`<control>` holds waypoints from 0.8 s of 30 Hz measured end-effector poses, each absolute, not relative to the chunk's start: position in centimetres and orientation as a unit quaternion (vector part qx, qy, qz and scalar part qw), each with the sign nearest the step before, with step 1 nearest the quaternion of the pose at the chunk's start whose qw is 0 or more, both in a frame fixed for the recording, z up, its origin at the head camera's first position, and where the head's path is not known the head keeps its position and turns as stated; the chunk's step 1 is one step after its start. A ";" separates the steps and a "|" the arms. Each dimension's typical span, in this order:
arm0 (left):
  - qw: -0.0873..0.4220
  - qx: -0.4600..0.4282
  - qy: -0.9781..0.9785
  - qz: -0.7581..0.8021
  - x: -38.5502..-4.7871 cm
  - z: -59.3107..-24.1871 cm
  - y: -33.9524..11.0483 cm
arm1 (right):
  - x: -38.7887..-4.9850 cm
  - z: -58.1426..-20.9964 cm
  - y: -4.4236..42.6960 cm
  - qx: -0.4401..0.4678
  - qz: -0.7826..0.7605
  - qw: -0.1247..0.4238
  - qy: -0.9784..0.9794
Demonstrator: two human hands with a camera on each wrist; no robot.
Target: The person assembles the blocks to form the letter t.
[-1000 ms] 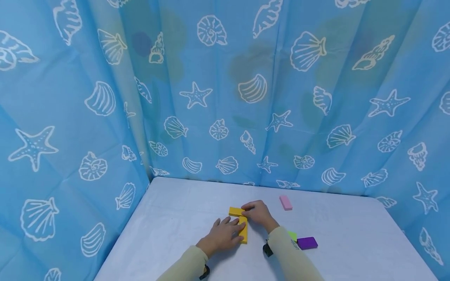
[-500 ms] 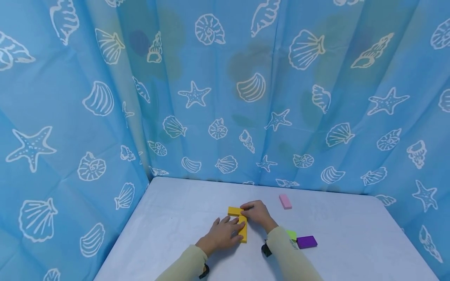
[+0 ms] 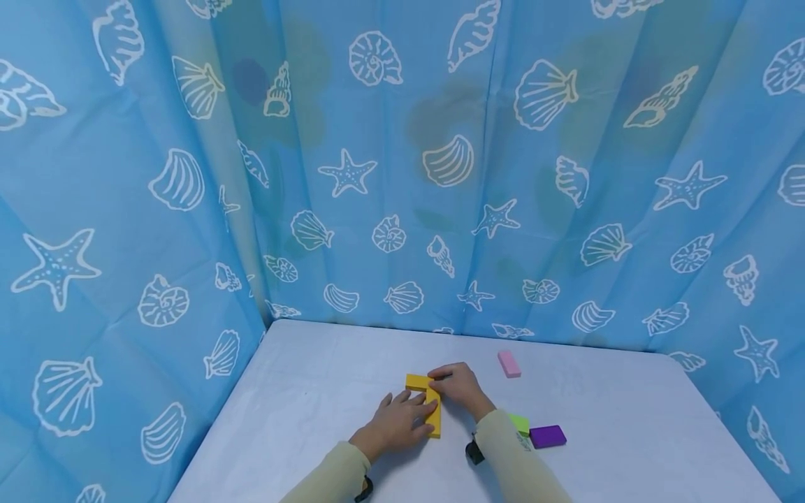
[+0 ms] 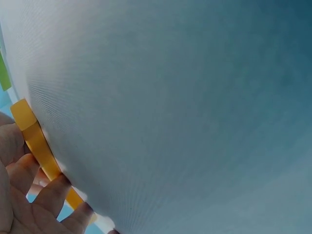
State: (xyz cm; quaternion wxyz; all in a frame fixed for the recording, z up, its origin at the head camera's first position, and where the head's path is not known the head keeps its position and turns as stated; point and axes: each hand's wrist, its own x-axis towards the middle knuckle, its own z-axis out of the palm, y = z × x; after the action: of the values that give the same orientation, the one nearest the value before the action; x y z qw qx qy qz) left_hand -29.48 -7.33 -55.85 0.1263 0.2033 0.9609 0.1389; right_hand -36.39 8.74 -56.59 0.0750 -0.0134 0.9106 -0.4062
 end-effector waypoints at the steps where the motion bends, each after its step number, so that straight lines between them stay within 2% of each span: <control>1: 0.126 0.203 0.961 0.139 -29.5 -55.8 -7.3 | -36.4 -56.6 8.7 -0.012 -0.407 0.075 0.910; 24: 0.123 0.202 0.963 0.128 -29.5 -55.7 -7.3 | -36.6 -57.1 8.7 0.009 -0.415 0.082 0.906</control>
State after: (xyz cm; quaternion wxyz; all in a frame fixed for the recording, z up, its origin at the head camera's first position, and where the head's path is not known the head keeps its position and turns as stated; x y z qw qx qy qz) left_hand -29.50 -7.32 -55.73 0.1230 0.2022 0.9631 0.1283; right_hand -36.61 8.71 -57.08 0.0818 0.0087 0.9060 -0.4153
